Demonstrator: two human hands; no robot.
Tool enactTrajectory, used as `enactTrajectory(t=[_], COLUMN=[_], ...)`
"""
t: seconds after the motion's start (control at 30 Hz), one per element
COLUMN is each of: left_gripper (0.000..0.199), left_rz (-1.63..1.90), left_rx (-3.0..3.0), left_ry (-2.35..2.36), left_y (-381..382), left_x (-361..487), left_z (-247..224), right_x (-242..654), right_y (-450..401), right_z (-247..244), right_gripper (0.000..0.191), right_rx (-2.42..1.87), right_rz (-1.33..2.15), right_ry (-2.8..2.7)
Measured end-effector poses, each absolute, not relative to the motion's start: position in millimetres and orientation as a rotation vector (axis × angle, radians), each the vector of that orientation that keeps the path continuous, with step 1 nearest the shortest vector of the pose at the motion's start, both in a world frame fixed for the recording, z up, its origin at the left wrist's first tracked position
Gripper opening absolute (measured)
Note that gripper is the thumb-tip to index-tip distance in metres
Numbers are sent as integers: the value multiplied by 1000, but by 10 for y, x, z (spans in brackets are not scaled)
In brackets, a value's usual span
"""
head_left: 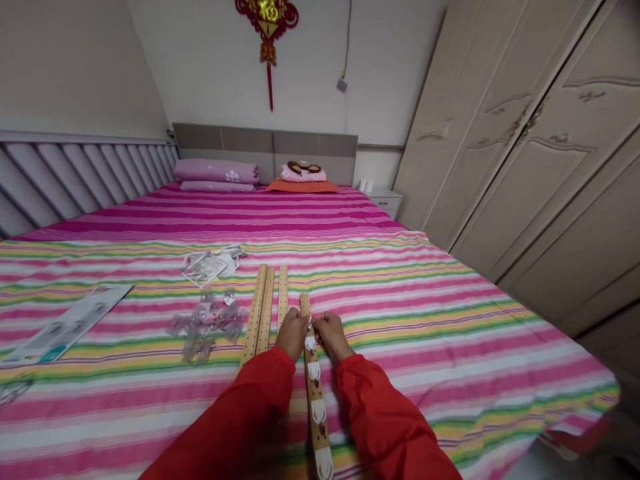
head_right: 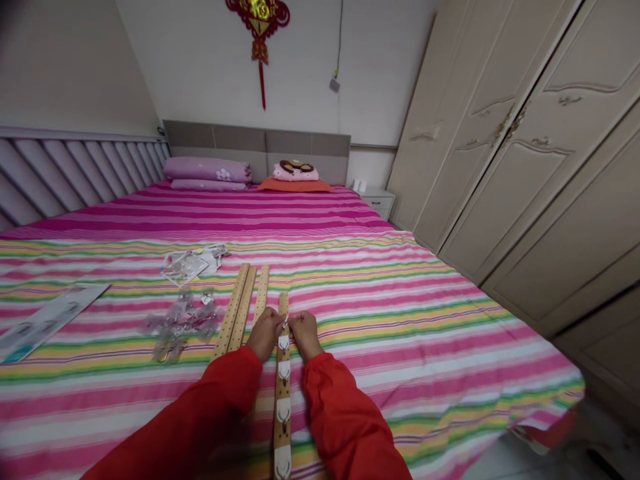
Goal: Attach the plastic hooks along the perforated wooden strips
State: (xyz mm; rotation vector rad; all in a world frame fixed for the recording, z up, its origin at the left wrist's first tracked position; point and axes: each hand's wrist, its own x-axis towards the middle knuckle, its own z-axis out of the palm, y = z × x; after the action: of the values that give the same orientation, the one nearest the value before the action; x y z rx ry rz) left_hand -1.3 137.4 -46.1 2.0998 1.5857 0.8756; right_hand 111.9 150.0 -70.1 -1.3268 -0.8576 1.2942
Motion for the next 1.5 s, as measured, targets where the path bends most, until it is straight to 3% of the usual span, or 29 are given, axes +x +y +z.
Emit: enactTrajectory(t=[0.37,0.63,0.97,1.17,1.37,1.5], left_gripper=[14,29,28,16,1,12], left_rz=[939,1054,865,761,1123,1142], left_rx=[2032,1918,2082,2133,1448,1209], left_ry=[1491,1839,2021,2045,1957,1905], left_y=[1417,1853,1986,1932,1815,1737], left_x=[-170,-1479,-1982,-1973,-2007,-2039], left_z=[-252,157,-100,54,267,293], right_x=[1168,1189,1191,1196,1193,1190], right_y=[1399,1389,1380,1366,1361,1360], right_z=[-668,-675,-668,-644,-645,-651], right_gripper=[22,30,34,35,34,34], right_rx=[-1239,-1210,-1224,-1211,-1177,-1170], right_rz=[1279,1298,1290,1298,1304,1294], right_ry=[-951,-974,-969,-974,-954,-955])
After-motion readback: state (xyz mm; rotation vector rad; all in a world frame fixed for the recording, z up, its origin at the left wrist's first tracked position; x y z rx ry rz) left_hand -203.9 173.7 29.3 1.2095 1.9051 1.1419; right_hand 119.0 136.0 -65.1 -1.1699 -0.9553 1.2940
